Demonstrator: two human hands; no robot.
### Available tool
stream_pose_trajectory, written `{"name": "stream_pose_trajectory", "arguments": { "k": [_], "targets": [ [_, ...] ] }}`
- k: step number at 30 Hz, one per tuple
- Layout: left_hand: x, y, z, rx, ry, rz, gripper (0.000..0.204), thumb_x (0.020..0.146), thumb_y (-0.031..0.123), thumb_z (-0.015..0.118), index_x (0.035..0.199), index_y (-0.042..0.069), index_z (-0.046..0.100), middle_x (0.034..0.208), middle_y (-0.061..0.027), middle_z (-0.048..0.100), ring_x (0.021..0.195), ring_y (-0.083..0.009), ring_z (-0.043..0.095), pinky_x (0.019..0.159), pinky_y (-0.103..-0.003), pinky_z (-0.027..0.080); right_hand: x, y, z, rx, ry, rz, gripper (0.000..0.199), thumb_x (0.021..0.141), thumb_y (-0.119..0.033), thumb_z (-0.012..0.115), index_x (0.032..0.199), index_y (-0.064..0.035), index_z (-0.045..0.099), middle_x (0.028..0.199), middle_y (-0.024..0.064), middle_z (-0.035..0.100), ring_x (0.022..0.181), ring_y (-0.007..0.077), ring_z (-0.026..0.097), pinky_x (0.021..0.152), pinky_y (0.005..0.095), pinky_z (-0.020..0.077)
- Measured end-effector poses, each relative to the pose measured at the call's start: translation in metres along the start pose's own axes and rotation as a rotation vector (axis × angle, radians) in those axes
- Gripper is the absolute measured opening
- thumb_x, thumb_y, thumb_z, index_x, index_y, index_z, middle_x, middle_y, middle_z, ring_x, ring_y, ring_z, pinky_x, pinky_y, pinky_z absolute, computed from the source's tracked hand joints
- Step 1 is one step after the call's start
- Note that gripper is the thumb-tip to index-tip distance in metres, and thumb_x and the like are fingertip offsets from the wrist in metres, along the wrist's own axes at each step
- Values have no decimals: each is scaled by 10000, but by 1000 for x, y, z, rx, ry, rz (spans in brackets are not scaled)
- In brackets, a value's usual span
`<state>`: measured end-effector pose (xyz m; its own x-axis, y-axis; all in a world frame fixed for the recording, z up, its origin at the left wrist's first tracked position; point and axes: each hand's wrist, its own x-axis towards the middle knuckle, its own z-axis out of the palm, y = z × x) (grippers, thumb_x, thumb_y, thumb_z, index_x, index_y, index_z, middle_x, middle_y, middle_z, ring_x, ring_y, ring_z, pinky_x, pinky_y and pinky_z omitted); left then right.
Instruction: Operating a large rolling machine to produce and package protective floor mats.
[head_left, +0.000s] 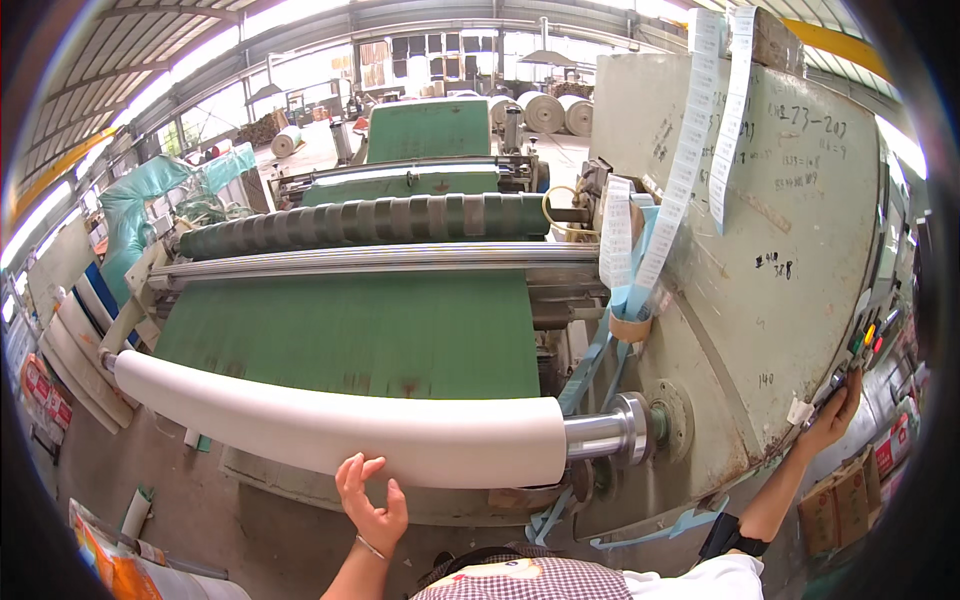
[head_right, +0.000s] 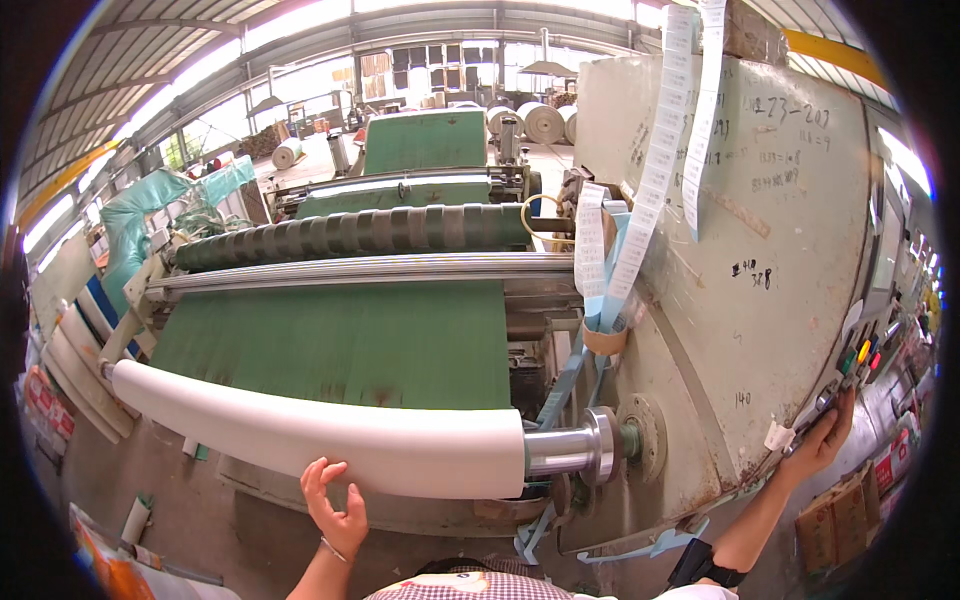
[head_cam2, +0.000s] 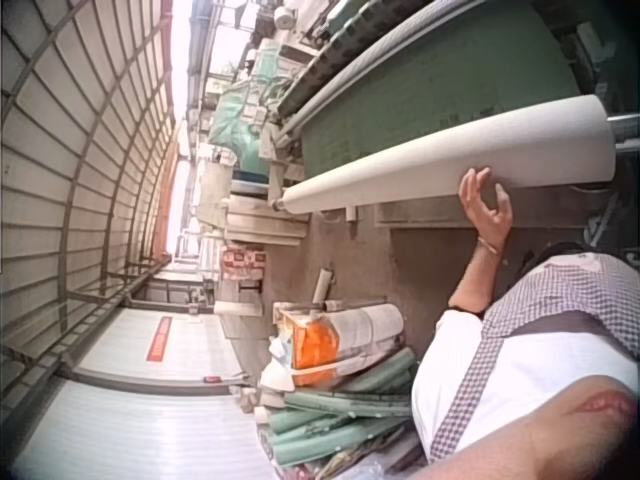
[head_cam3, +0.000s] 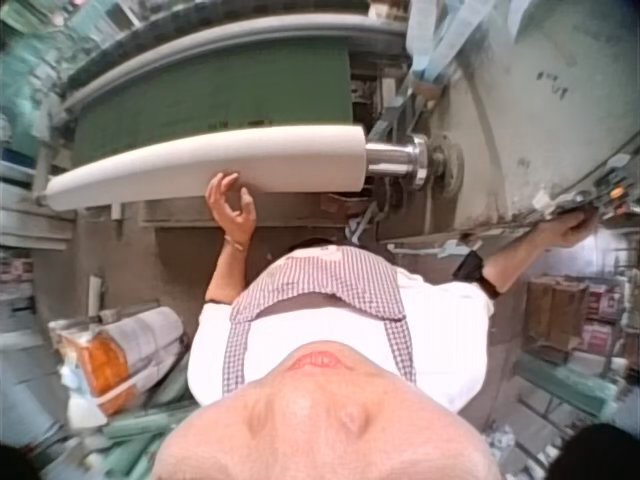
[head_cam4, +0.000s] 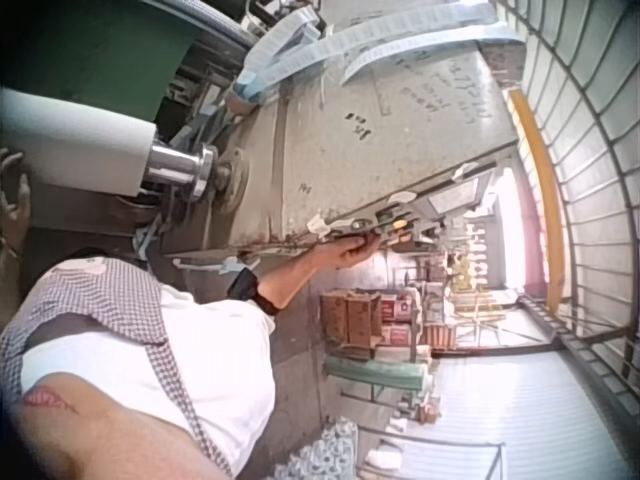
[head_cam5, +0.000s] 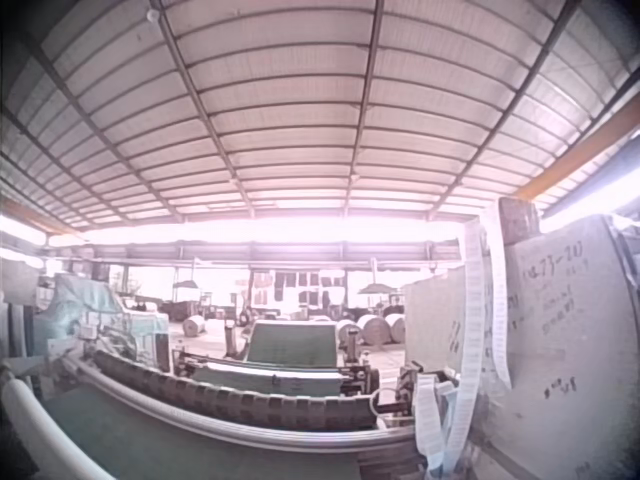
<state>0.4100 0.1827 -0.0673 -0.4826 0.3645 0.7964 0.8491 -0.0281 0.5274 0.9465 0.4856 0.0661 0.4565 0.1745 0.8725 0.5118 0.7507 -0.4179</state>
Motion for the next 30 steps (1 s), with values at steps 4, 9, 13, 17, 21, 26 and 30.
{"name": "stream_pose_trajectory", "arguments": {
  "k": [4, 9, 13, 17, 21, 26, 30],
  "targets": [
    [52, 5, -4, 194, -35, 293, 462, 762, 13, 613, 1216, 8, 532, 776, -60, 641, 882, -247, 623, 948, -450, 447, 1, -7, 3, -58, 17, 54, 392, 1040, -155, 421, 1387, 22, 469, 1392, 125, 511, 1252, 215, 502, 1075, 334, 367],
    [150, 37, 48, -104, -608, 317, 232, 773, 91, 699, 994, 61, 635, 582, 3, 597, 593, -227, 605, 800, -361, 515, 3, -35, -1, -306, 157, -76, 375, 1030, -192, 475, 1316, 48, 509, 1310, 165, 557, 1202, 238, 533, 1051, 351, 400],
    [200, 75, 159, -332, -773, 526, 333, 810, 171, 743, 1080, 16, 626, 913, -102, 684, 843, -266, 660, 734, -358, 543, -25, -129, 23, -32, 238, -250, 334, 980, -75, 499, 1262, 102, 477, 1270, 217, 535, 1135, 312, 557, 990, 443, 461],
    [228, 95, 284, -253, -829, 80, 577, 798, 416, 739, 1190, 9, 620, 1112, -187, 661, 1043, -288, 644, 882, -379, 507, -70, -191, 83, 66, -476, -287, 228, 868, -47, 606, 1084, 25, 599, 1062, 158, 633, 980, 289, 623, 880, 386, 478],
    [209, 138, 369, -400, -729, -86, 565, 790, 464, 739, 1142, 33, 642, 1114, -183, 641, 1034, -310, 631, 892, -388, 492, -106, -150, 135, 107, -751, 22, 213, 855, -102, 664, 1055, -34, 638, 1050, 143, 630, 959, 315, 622, 850, 382, 492],
    [226, 183, 370, -679, -861, -93, 369, 864, 315, 692, 1007, -25, 686, 870, -138, 717, 683, -211, 689, 673, -335, 541, -111, -117, 194, -106, -876, 67, 230, 829, -115, 664, 1041, -31, 634, 1031, 165, 601, 1004, 368, 599, 835, 433, 495],
    [238, 178, 377, -676, -1053, -7, 299, 884, 251, 656, 928, -45, 665, 755, -111, 694, 586, -164, 672, 563, -306, 535, -109, -97, 239, -216, -715, -88, 255, 832, -93, 651, 1074, -24, 605, 1098, 167, 571, 1026, 367, 585, 853, 439, 491]
  ]
}}
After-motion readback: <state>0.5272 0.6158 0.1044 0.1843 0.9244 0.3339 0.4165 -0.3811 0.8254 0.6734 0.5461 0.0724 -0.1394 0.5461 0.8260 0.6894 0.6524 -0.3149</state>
